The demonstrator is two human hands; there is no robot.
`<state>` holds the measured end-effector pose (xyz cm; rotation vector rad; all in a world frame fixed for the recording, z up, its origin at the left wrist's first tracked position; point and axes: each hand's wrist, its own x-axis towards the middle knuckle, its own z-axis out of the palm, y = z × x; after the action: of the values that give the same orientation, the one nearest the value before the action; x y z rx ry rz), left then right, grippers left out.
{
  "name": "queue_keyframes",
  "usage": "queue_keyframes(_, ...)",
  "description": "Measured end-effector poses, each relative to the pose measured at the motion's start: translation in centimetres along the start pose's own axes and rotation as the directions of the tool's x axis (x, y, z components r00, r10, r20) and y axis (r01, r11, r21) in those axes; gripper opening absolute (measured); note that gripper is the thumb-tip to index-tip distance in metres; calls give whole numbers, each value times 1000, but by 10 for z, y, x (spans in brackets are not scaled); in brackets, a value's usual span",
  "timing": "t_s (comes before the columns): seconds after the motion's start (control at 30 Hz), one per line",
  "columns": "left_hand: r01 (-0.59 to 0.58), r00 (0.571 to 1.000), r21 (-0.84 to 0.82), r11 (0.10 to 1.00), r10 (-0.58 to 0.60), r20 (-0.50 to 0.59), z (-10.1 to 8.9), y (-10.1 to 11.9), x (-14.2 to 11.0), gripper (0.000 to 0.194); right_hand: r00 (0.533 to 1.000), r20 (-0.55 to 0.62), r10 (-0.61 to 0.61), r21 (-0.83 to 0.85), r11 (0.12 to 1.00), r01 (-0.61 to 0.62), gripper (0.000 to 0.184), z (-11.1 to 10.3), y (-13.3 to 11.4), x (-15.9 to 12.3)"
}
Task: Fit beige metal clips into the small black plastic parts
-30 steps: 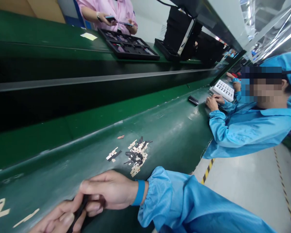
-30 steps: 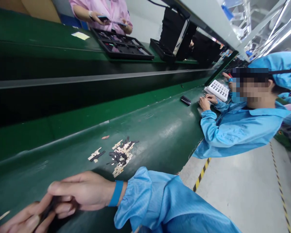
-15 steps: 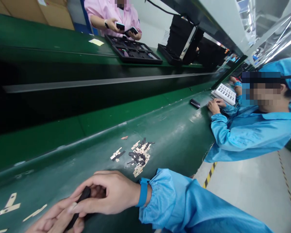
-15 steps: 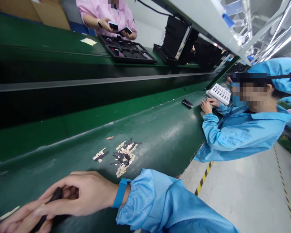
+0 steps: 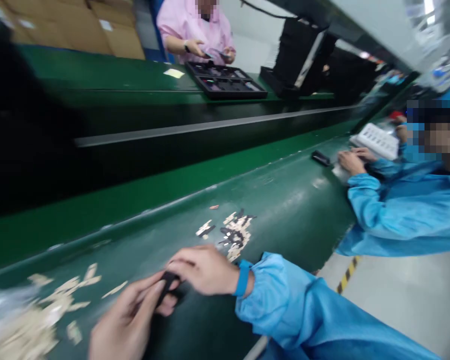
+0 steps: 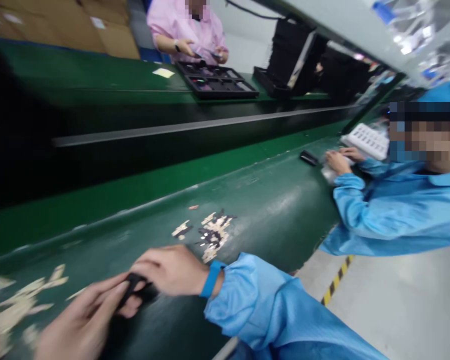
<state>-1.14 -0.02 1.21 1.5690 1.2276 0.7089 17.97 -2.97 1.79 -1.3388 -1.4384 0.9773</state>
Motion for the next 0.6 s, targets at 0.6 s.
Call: queue_keyframes(0.6, 198, 977, -408, 891, -147, 152, 19, 6, -1, 51, 979, 110, 170, -23, 985, -169, 25, -3, 4, -4)
